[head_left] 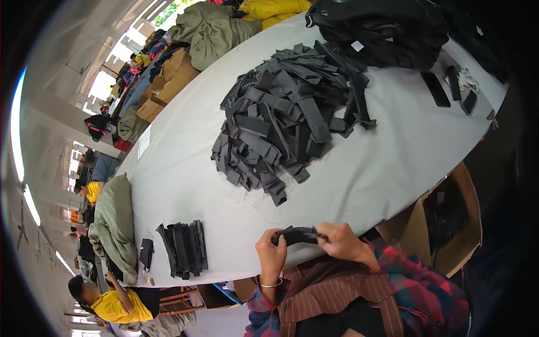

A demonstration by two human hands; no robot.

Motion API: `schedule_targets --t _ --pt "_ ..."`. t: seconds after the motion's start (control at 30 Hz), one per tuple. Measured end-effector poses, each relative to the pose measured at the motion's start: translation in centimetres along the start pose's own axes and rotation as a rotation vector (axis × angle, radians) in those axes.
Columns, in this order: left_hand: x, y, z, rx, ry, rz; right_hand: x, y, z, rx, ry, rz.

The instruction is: Trimming and cleaning excess threads or edges from small black fabric pieces using a small tool.

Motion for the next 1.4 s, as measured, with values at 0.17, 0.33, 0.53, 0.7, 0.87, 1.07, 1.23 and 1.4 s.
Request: schedule_targets --t 0.17,0.33,0.53,0.7,0.87,1.07,1.23,1.4 --pt "0.7 1.3 1.8 -0.164 -0.164 -0.512 6.7 -5.5 -0.8 0.293 0.449 0.209" --pt "3.6 4.0 2.5 -0.408 -0.292 -1.686 7.6 -6.6 -0.7 0.483 0.474 0.431" --pt "8.1 7.6 0.5 -0.708 -0.062 -1.12 7.5 -4.9 -2.4 0.553 0.538 0.64" --pt "9.8 8.6 -1.4 -0.681 0.018 -1.007 6.3 -5.0 -2.4 0.563 0.515 0.561" --pt "9.7 6.5 -0.3 -0.457 0.034 -1.074 3.3 -5.5 1.2 0.455 0.517 0.578" --pt "8.8 3.2 -0.6 -0.305 -0.027 -1.066 1.2 -3.8 2.3 0.324 0.444 0.69" --pt "9.0 1.7 -1.7 -0.287 -0.049 -1.326 0.8 -0.8 0.4 0.191 0.502 0.77" --pt "8.0 1.0 -2.0 -0.286 -0.052 -1.448 -0.8 0.3 0.2 0.108 0.525 0.766"
Point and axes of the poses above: each hand's wrist, its own z-axis towards the middle knuckle, its own y-axis out of the palm, x = y × z, the point moved 10 cm from there along z, towards the middle knuckle, and after that the axes turned 8 degrees about z, right-handed, at the moved point
